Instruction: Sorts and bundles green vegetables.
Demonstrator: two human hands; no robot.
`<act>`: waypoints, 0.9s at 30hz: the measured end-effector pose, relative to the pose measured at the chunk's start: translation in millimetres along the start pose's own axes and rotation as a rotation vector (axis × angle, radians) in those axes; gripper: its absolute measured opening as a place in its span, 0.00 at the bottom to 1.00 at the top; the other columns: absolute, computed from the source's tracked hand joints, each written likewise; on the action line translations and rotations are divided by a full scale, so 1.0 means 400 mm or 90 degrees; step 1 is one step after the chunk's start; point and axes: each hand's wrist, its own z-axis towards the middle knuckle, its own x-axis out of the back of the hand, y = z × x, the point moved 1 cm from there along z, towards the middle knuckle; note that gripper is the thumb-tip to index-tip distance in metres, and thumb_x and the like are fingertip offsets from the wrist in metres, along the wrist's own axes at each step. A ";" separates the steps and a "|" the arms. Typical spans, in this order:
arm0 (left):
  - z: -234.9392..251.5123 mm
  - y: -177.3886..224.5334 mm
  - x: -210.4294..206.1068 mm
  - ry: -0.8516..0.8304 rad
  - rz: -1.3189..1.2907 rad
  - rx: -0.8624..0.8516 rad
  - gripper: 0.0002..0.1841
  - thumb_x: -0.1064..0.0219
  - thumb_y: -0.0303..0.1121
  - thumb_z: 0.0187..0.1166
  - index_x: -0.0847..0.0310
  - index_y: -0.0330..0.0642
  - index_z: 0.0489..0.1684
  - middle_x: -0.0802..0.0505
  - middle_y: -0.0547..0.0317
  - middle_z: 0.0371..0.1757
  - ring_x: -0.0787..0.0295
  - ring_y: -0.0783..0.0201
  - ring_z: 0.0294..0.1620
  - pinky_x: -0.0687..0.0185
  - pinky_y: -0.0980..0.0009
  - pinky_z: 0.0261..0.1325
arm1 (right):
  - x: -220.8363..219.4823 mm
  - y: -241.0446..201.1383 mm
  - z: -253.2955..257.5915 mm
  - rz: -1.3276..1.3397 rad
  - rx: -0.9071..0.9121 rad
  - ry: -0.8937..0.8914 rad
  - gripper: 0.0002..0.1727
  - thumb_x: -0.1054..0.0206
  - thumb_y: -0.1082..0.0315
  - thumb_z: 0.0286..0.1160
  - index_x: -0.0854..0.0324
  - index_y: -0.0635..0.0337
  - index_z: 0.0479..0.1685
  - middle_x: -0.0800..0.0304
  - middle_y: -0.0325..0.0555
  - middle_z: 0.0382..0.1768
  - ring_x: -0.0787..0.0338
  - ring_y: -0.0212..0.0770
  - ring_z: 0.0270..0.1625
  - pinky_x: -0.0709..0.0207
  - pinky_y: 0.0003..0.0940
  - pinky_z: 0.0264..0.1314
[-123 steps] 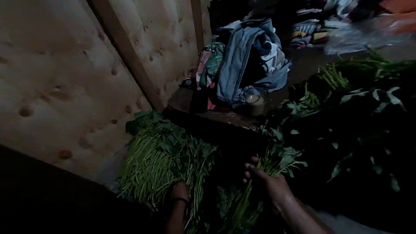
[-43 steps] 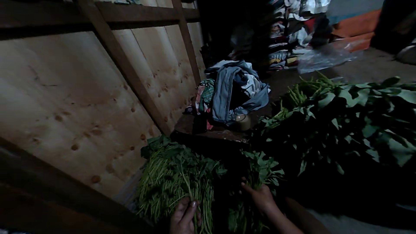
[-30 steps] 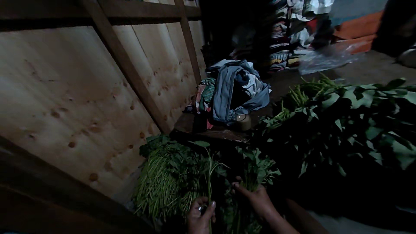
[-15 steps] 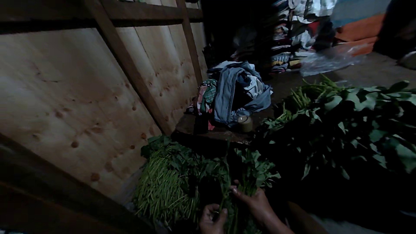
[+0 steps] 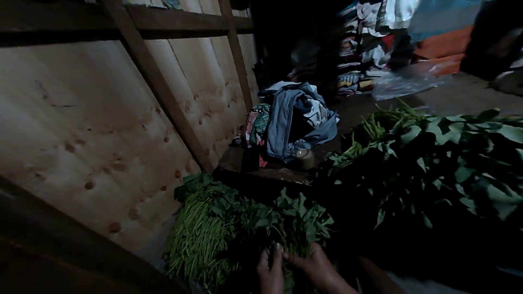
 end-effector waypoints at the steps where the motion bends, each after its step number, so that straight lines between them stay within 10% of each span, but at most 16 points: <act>1: 0.009 -0.013 0.001 0.021 0.011 -0.011 0.14 0.36 0.34 0.86 0.20 0.30 0.34 0.18 0.57 0.27 0.23 0.69 0.27 0.24 0.70 0.33 | 0.003 0.000 0.002 0.008 0.001 0.004 0.17 0.22 0.73 0.67 0.18 0.68 0.53 0.06 0.45 0.39 0.05 0.36 0.41 0.09 0.34 0.50; 5: 0.026 -0.048 0.021 0.019 0.058 -0.037 0.10 0.33 0.26 0.77 0.23 0.32 0.26 0.22 0.59 0.22 0.26 0.69 0.25 0.26 0.70 0.33 | 0.013 0.002 0.010 0.000 0.001 0.029 0.17 0.22 0.72 0.69 0.18 0.69 0.54 0.06 0.47 0.41 0.05 0.36 0.42 0.09 0.34 0.52; 9: 0.014 -0.012 0.031 -0.082 -0.014 -0.074 0.12 0.37 0.31 0.84 0.15 0.28 0.51 0.11 0.58 0.40 0.15 0.74 0.41 0.17 0.73 0.51 | 0.013 0.006 0.012 -0.015 -0.004 -0.020 0.19 0.22 0.69 0.70 0.19 0.67 0.57 0.06 0.46 0.43 0.05 0.36 0.45 0.09 0.34 0.54; 14: 0.017 0.032 0.006 -0.010 -0.079 -0.070 0.05 0.32 0.25 0.79 0.15 0.30 0.38 0.09 0.59 0.34 0.14 0.73 0.36 0.17 0.75 0.45 | 0.005 0.009 0.017 0.041 -0.006 -0.036 0.19 0.23 0.74 0.70 0.19 0.68 0.58 0.06 0.47 0.44 0.04 0.38 0.44 0.08 0.36 0.53; 18: 0.033 0.036 0.003 -0.010 -0.256 -0.024 0.13 0.52 0.26 0.92 0.31 0.26 0.64 0.07 0.48 0.48 0.06 0.60 0.47 0.10 0.64 0.55 | 0.015 0.004 0.024 0.116 -0.048 0.024 0.21 0.25 0.75 0.72 0.21 0.67 0.65 0.07 0.50 0.45 0.05 0.41 0.42 0.08 0.37 0.48; 23: 0.020 0.045 -0.008 -0.032 -0.457 -0.030 0.14 0.65 0.31 0.95 0.32 0.41 0.47 0.20 0.68 0.18 0.16 0.67 0.20 0.08 0.64 0.39 | 0.010 0.005 0.025 0.231 -0.111 0.085 0.19 0.30 0.78 0.76 0.25 0.67 0.65 0.09 0.53 0.36 0.07 0.44 0.32 0.09 0.38 0.37; 27: 0.009 0.037 0.006 -0.046 -0.510 -0.022 0.17 0.69 0.37 0.96 0.33 0.45 0.48 0.29 0.75 0.11 0.32 0.77 0.07 0.26 0.80 0.16 | 0.043 0.004 0.049 0.293 -0.136 0.269 0.19 0.32 0.76 0.80 0.26 0.66 0.67 0.12 0.53 0.36 0.11 0.42 0.28 0.13 0.36 0.31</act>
